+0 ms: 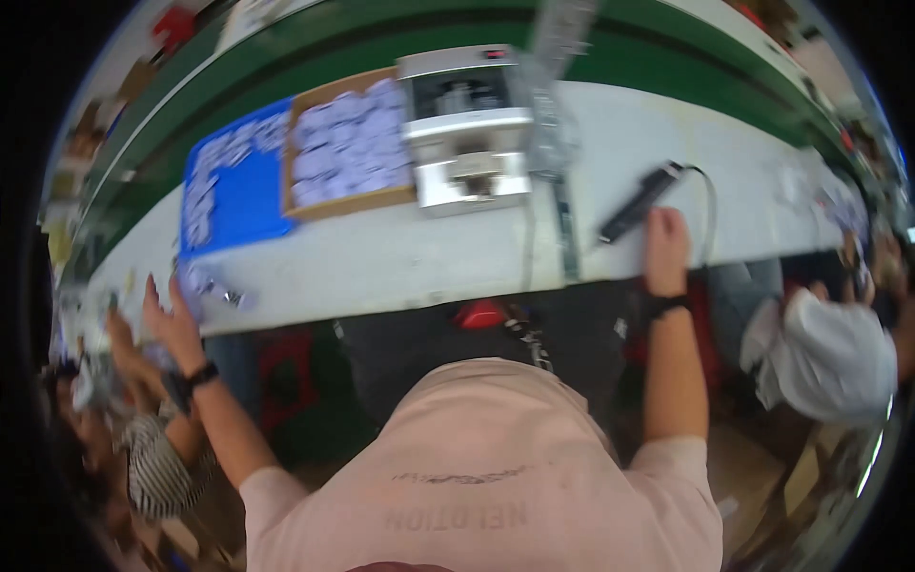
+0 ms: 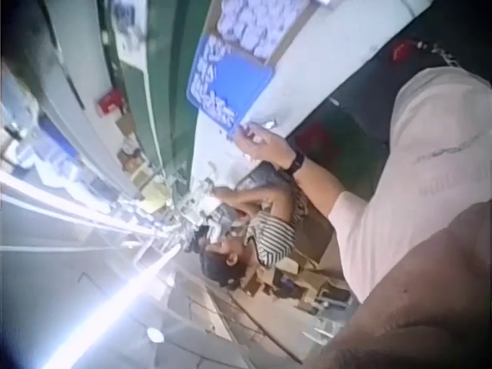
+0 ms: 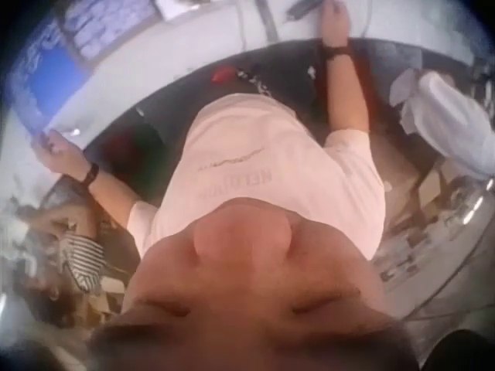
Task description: The person assembles a handheld fan by fitting a white plastic cover onto the fan body and driving a screw into the casing with a power screwdriver. They repeat this process multiple times, occasionally using a small tool to adjust internal components before securing the cover.
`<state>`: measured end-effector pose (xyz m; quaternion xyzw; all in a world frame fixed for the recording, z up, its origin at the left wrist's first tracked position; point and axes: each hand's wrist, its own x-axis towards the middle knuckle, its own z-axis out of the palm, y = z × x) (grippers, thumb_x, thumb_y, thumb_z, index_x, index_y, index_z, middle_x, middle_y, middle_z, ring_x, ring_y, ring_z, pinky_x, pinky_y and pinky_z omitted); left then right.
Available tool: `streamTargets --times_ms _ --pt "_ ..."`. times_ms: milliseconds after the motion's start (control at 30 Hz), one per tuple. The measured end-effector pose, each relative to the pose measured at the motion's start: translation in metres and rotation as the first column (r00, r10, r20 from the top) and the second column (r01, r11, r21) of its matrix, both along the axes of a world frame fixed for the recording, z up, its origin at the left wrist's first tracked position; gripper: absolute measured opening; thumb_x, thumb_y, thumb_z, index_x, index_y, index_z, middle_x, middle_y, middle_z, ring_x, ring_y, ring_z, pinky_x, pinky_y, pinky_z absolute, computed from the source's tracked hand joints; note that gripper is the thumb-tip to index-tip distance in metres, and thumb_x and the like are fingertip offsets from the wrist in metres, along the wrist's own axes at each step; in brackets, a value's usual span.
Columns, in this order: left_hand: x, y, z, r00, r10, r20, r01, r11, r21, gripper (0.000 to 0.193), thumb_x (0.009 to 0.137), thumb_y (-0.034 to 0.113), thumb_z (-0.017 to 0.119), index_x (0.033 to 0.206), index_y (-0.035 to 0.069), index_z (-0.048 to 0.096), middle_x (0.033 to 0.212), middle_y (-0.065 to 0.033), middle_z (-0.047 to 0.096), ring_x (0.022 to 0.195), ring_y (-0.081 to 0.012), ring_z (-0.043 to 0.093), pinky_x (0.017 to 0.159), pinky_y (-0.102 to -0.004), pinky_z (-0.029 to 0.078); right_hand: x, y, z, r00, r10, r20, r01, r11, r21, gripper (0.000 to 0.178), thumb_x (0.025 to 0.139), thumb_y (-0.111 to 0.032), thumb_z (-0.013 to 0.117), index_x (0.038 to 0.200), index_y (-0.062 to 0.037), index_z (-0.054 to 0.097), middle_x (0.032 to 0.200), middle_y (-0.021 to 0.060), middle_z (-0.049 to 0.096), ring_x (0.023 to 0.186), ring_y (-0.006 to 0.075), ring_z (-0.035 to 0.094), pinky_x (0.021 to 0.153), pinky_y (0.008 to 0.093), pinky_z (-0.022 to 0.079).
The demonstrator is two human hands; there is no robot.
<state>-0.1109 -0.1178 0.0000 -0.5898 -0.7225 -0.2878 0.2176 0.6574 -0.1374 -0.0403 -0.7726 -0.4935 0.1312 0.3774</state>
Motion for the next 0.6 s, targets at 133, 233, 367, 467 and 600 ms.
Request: streamTargets --times_ms 133,233,367,467,600 --pt "0.125 -0.023 0.003 0.849 -0.416 0.325 0.472 0.874 -0.113 0.016 0.103 0.008 0.066 0.114 -0.003 0.068 0.102 -0.0127 0.067 0.083 -0.0190 0.060 0.074 -0.0303 0.050 -0.002 0.019 -0.037 0.997 -0.031 -0.068 0.030 1.000 -0.006 0.030 0.102 -0.029 0.056 0.102 -0.0018 0.068 0.095 0.0246 0.070 0.091 0.0446 0.066 0.079 0.0497 0.051" --pt "0.184 -0.010 -0.026 0.751 -0.483 0.451 0.586 0.802 -0.116 0.010 0.104 0.008 0.064 0.102 -0.002 0.066 0.093 -0.0108 0.062 0.076 -0.0198 0.054 0.070 -0.0320 0.047 -0.011 0.029 -0.013 0.999 -0.012 -0.053 0.004 0.988 -0.154 0.028 0.098 -0.030 0.059 0.093 -0.0032 0.067 0.089 0.0231 0.069 0.086 0.0448 0.067 0.075 0.0504 0.051" --pt "0.191 0.018 -0.071 0.773 -0.437 0.460 0.591 0.760 -0.271 0.009 0.102 0.007 0.063 0.098 0.000 0.064 0.092 -0.0146 0.061 0.078 -0.0312 0.059 0.072 -0.0384 0.050 -0.005 0.016 -0.011 0.998 -0.033 -0.047 0.028 0.994 -0.107 0.027 0.097 -0.028 0.059 0.087 -0.0037 0.066 0.084 0.0211 0.067 0.084 0.0437 0.066 0.072 0.0510 0.051" --pt "0.198 0.017 -0.068 0.802 -0.488 0.345 0.587 0.753 -0.298 0.007 0.099 0.006 0.064 0.098 0.000 0.064 0.094 -0.0173 0.060 0.083 -0.0367 0.060 0.075 -0.0421 0.050 -0.012 0.012 -0.017 0.986 -0.026 0.162 0.033 0.999 -0.041 0.025 0.097 -0.026 0.060 0.083 -0.0048 0.063 0.082 0.0191 0.066 0.082 0.0430 0.065 0.069 0.0521 0.050" --pt "0.207 0.021 -0.052 0.850 -0.480 0.216 0.526 0.765 -0.371 0.020 0.098 0.010 0.061 0.113 -0.004 0.063 0.110 -0.0240 0.062 0.106 -0.0429 0.059 0.093 -0.0504 0.047 -0.006 0.005 -0.007 0.986 -0.020 0.168 0.013 0.999 0.046 0.018 0.095 -0.019 0.064 0.084 -0.0051 0.065 0.081 0.0181 0.065 0.078 0.0416 0.064 0.067 0.0481 0.050"
